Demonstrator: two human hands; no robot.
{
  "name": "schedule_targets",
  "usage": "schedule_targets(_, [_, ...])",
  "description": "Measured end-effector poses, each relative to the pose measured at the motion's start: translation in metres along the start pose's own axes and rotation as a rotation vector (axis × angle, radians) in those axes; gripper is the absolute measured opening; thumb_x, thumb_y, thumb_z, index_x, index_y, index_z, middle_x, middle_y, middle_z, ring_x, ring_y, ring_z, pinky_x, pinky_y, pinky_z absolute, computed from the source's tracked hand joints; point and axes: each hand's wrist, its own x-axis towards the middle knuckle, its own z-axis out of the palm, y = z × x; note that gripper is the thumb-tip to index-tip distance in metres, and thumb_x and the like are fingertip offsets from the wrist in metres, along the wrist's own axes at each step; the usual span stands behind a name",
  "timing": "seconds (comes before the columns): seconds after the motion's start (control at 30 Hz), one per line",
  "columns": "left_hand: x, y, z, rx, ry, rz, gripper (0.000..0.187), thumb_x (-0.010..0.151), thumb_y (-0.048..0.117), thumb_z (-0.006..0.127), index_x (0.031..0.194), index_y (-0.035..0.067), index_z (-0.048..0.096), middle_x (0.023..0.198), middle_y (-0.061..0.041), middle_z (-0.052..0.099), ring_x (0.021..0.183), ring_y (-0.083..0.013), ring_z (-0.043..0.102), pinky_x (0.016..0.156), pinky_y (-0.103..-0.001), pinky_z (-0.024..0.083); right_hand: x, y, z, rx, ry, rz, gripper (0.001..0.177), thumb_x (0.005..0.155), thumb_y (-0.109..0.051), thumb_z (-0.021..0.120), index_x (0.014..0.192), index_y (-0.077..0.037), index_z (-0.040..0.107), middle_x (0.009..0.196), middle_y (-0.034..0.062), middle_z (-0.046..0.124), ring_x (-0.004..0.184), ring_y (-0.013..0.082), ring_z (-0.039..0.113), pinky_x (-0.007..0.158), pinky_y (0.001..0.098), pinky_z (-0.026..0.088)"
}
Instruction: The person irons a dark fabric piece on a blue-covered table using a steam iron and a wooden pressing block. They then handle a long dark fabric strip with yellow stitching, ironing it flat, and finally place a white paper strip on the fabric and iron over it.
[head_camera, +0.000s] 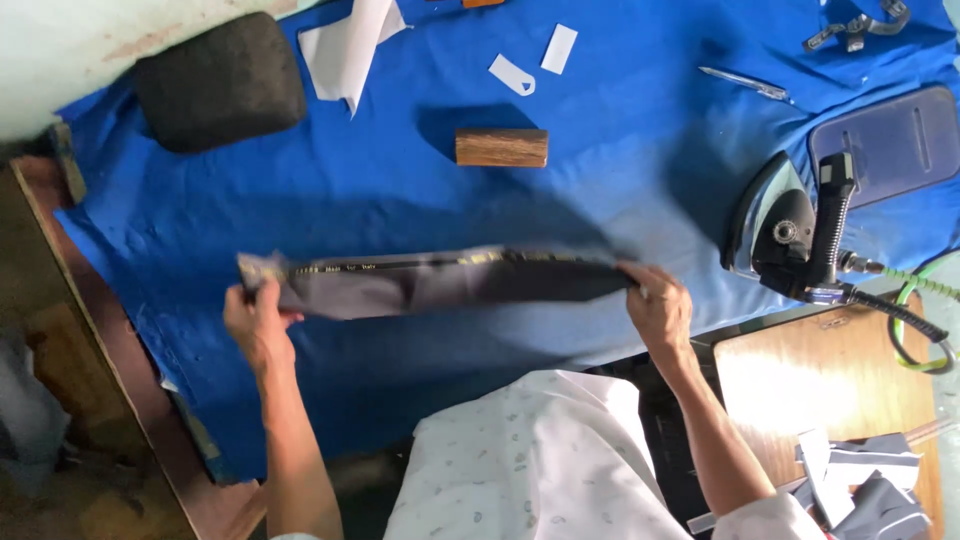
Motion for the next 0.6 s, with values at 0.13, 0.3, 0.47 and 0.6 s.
schedule_targets(0.13, [-0.044, -0.086, -0.039, 0.186, 0.108, -0.135, 0.045, 0.097, 0.022, 0.074, 0.127, -0.004, 0.05, 0.087, -0.026, 0.061, 0.051, -0.0284, 0.061, 0.036, -0.035, 0.057, 0.009, -0.007, -0.002, -0.007, 0.48, -0.225, 0.036, 0.097, -0.002, 0.067, 0.126, -0.021, 0.075, 0.129, 0.011, 0.063, 0.117, 0.0333, 0.061, 0.098, 0.0445, 0.048])
schedule_targets(0.3, [-0.09, -0.133, -0.066, 0.452, 0.222, -0.075, 0.05, 0.11, 0.036, 0.07, 0.138, -0.003, 0.056, 0.112, -0.023, 0.054, 0.094, -0.0389, 0.065, 0.059, -0.037, 0.066, -0.001, 0.023, 0.008, 0.101, 0.433, -0.062, 0.046, 0.097, 0.0, 0.063, 0.142, 0.0, 0.062, 0.138, 0.0293, 0.056, 0.132, 0.0462, 0.052, 0.108, 0.0538, 0.045])
schedule_targets(0.47, [-0.09, -0.113, -0.051, 0.555, 0.254, 0.542, 0.032, 0.104, 0.023, 0.073, 0.091, -0.007, 0.074, 0.08, -0.027, 0.067, 0.076, -0.0442, 0.066, 0.069, -0.046, 0.051, 0.03, 0.046, 0.04, 0.293, 0.357, 0.252, 0.069, 0.098, -0.039, 0.082, 0.136, 0.012, 0.057, 0.106, 0.0272, 0.071, 0.098, 0.0387, 0.072, 0.083, 0.0506, 0.059])
schedule_targets(0.6, [-0.07, -0.079, -0.034, 0.701, 0.315, 0.359, 0.033, 0.074, 0.026, 0.086, 0.066, -0.001, 0.072, 0.056, -0.018, 0.06, 0.057, -0.0398, 0.065, 0.048, -0.043, 0.051, 0.072, 0.012, 0.047, 0.175, 0.187, 0.304, 0.085, 0.094, -0.069, 0.078, 0.134, 0.003, 0.056, 0.1, 0.0141, 0.075, 0.105, 0.0378, 0.07, 0.096, 0.0532, 0.052])
